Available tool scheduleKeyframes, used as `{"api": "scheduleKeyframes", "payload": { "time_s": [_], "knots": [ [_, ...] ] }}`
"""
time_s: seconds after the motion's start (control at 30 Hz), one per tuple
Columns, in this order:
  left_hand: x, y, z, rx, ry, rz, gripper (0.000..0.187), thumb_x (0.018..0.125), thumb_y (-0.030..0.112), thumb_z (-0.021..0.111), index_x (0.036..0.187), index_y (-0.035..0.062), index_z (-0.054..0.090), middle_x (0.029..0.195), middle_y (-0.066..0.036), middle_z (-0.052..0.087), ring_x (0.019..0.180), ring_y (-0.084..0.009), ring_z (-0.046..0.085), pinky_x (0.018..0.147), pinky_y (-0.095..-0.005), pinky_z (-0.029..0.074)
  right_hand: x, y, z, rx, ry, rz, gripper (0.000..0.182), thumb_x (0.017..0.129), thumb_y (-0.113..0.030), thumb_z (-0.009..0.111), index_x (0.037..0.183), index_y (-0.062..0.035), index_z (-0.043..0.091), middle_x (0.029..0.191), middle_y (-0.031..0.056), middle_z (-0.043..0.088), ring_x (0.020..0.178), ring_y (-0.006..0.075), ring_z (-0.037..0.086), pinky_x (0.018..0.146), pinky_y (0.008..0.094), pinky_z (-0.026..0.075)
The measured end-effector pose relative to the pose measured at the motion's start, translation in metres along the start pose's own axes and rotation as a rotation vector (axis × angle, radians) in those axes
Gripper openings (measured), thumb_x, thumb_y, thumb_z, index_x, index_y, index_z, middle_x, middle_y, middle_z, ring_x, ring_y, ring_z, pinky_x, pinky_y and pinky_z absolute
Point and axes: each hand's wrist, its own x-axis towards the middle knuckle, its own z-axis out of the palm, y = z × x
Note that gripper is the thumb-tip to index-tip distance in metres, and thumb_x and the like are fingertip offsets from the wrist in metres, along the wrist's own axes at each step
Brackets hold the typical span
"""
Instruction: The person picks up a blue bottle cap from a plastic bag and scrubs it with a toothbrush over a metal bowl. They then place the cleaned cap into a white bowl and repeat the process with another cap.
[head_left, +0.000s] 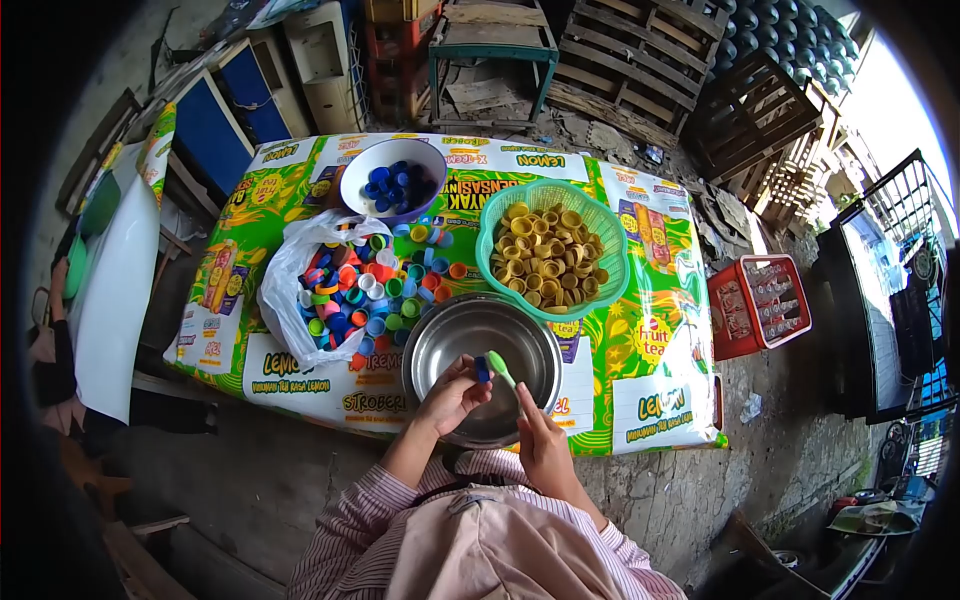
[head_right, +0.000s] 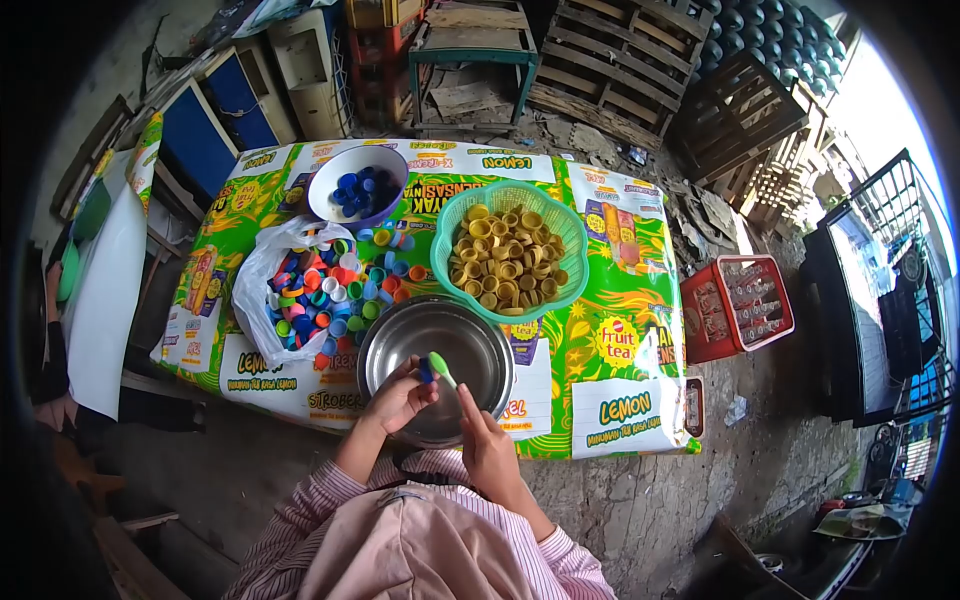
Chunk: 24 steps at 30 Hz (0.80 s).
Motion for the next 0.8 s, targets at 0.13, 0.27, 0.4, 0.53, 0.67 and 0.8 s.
{"api": "scheduleKeyframes", "payload": {
  "time_s": [0.13, 0.27, 0.4, 0.53, 0.67, 0.8],
  "knots": [
    [-0.002, 0.0, 0.007, -0.089, 0.061, 0.006, 0.012, 0.091, 0.005, 0.047, 0.099, 0.0128, 0.052, 0.094, -0.009, 0.062, 0.083, -0.0152, 0.063, 0.071, -0.0294, 0.054, -0.002, -0.005, -0.004, -0.071, -0.02, -0.07, 0.053, 0.087, -0.001, 0.05, 0.136, -0.0127, 0.037, 0.075, 0.0196, 0.055, 0.059, 0.0351, 0.054, 0.056, 0.0387, 0.043],
    [-0.005, 0.006, 0.022, 0.061, 0.146, -0.003, 0.014, 0.09, 0.004, 0.048, 0.1, 0.0119, 0.052, 0.092, -0.009, 0.063, 0.081, -0.0163, 0.064, 0.072, -0.03, 0.054, 0.004, 0.001, -0.001, -0.073, 0.017, 0.012, 0.051, 0.087, -0.002, 0.05, 0.136, -0.013, 0.038, 0.075, 0.0183, 0.053, 0.059, 0.0348, 0.053, 0.055, 0.0404, 0.043],
    [-0.003, 0.0, 0.008, 0.103, 0.095, 0.021, 0.013, 0.09, 0.006, 0.049, 0.102, 0.0109, 0.052, 0.091, -0.011, 0.064, 0.077, -0.0173, 0.065, 0.07, -0.031, 0.055, -0.003, -0.007, -0.005, -0.11, -0.109, -0.047, 0.051, 0.087, -0.003, 0.049, 0.136, -0.0129, 0.037, 0.077, 0.0192, 0.055, 0.061, 0.0353, 0.055, 0.056, 0.0403, 0.043],
    [-0.006, 0.002, 0.011, 0.135, 0.114, -0.011, 0.005, 0.089, 0.008, 0.05, 0.093, 0.0097, 0.052, 0.088, -0.01, 0.064, 0.074, -0.0175, 0.065, 0.068, -0.03, 0.055, 0.004, 0.002, -0.002, -0.07, 0.044, 0.003, 0.051, 0.088, -0.004, 0.049, 0.136, -0.0133, 0.038, 0.077, 0.0183, 0.054, 0.061, 0.0351, 0.055, 0.055, 0.04, 0.044],
    [-0.005, 0.003, 0.008, 0.12, 0.097, -0.046, 0.008, 0.09, 0.01, 0.049, 0.094, 0.008, 0.055, 0.079, -0.009, 0.064, 0.066, -0.0168, 0.063, 0.064, -0.0288, 0.053, -0.001, -0.005, -0.003, -0.148, -0.099, -0.038, 0.051, 0.087, -0.003, 0.049, 0.136, -0.0128, 0.038, 0.076, 0.0184, 0.054, 0.06, 0.0344, 0.055, 0.056, 0.0403, 0.044],
    [-0.005, 0.0, 0.012, 0.145, 0.159, -0.105, 0.013, 0.092, 0.015, 0.046, 0.092, 0.0058, 0.056, 0.073, -0.007, 0.061, 0.059, -0.0168, 0.057, 0.06, -0.0307, 0.05, 0.003, -0.001, -0.004, -0.135, 0.027, -0.025, 0.05, 0.087, -0.003, 0.049, 0.135, -0.0128, 0.039, 0.072, 0.0168, 0.052, 0.058, 0.0336, 0.053, 0.054, 0.0409, 0.043]
  ]
}}
